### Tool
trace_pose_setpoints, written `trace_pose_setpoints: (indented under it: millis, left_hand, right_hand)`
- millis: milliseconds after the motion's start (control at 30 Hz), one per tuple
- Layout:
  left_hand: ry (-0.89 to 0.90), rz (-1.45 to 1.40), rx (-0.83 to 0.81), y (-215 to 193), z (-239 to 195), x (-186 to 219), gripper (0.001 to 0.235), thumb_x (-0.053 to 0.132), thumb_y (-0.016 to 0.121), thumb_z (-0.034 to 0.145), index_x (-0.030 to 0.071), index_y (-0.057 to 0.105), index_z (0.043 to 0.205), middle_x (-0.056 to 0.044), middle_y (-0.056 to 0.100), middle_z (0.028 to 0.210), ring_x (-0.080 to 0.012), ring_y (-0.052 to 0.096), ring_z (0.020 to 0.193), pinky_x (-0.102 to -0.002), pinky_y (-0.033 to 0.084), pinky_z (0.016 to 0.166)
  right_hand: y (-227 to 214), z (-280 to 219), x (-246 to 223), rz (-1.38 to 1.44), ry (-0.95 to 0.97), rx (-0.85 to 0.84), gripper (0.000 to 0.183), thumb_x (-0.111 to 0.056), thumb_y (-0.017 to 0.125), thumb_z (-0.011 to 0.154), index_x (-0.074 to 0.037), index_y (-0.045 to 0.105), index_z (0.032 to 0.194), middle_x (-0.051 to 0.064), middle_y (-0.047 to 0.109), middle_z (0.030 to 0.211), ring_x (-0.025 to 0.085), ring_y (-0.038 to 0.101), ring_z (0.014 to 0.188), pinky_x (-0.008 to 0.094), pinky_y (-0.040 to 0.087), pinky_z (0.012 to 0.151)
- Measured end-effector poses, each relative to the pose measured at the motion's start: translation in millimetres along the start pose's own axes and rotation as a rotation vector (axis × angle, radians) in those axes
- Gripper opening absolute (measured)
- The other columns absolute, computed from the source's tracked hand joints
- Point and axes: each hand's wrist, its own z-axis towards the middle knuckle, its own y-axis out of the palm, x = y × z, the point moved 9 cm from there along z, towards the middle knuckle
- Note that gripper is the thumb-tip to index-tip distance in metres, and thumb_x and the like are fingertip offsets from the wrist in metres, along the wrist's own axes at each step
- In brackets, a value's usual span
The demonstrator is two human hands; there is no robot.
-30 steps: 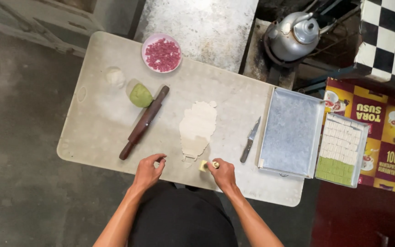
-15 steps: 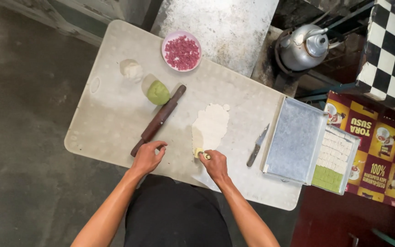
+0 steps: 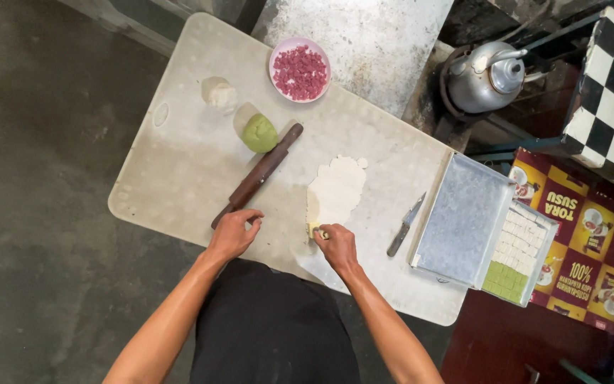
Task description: The person is using a small square stamp to cut uniform pieces from rolled-out dough and arranging them neatly on a metal baking tray.
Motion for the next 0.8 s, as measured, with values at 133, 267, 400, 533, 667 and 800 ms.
trace_pose_setpoints:
  millis: [133,267,400,533,667,800]
  left_hand:
    - [0.005,-0.002,-0.004,2,-2,-3,0.025,0.017,0.066,0.09,0.005,0.075,0.111,-0.013,0.078,0.102,-0.0299,0.075,0.095,-0.039,0.056,0.088]
    - [-0.004,-0.024,0.001,6,-3,-9,0.026,0.018,0.066,0.09,0.004,0.076,0.11,-0.014,0.078,0.104,-0.0301,0.074,0.096,-0.039,0.056,0.087]
    - [-0.119,-0.048,-0.051,15,-5,2,0.029,0.02,0.066,0.089,0.005,0.076,0.112,-0.014,0.078,0.103,-0.0304,0.075,0.089,-0.039,0.057,0.083]
    - [-0.035,-0.096,-0.104,61,5,-3,0.031,0.022,0.065,0.092,0.004,0.074,0.115,-0.017,0.078,0.104,-0.029,0.076,0.091,-0.038,0.058,0.084]
    - [-0.031,-0.201,-0.293,112,13,13,0.036,0.026,0.065,0.094,0.005,0.071,0.123,-0.018,0.078,0.102,-0.0271,0.077,0.092,-0.037,0.058,0.085]
    - [-0.06,-0.23,-0.334,132,21,30,0.037,0.029,0.071,0.091,0.006,0.074,0.12,-0.018,0.077,0.096,-0.0261,0.076,0.092,-0.036,0.058,0.083]
  right_hand:
    - [0,0,-5,0.011,-0.025,0.007,0.021,-0.021,0.082,0.081,-0.005,0.08,0.094,0.016,0.074,0.086,0.031,0.072,0.073,0.04,0.058,0.068]
    - [4,-2,-5,0.005,-0.042,-0.019,0.024,-0.022,0.082,0.081,-0.004,0.08,0.096,0.016,0.075,0.088,0.03,0.073,0.075,0.039,0.059,0.07]
    - [-27,3,-37,0.065,0.049,-0.157,0.051,-0.029,0.089,0.076,0.002,0.072,0.113,0.02,0.075,0.102,0.025,0.075,0.079,0.036,0.06,0.072]
    - [-27,-3,-7,0.297,0.302,-0.277,0.063,-0.028,0.084,0.079,0.002,0.064,0.13,0.02,0.073,0.115,0.023,0.076,0.078,0.035,0.06,0.069]
    - [0,-19,46,0.883,0.596,-0.274,0.049,-0.023,0.061,0.093,-0.001,0.062,0.137,0.012,0.07,0.124,0.025,0.075,0.081,0.035,0.062,0.07]
    - [21,-31,54,1.02,0.618,-0.254,0.04,-0.014,0.062,0.098,0.005,0.064,0.133,0.017,0.074,0.117,0.026,0.075,0.091,0.034,0.062,0.077]
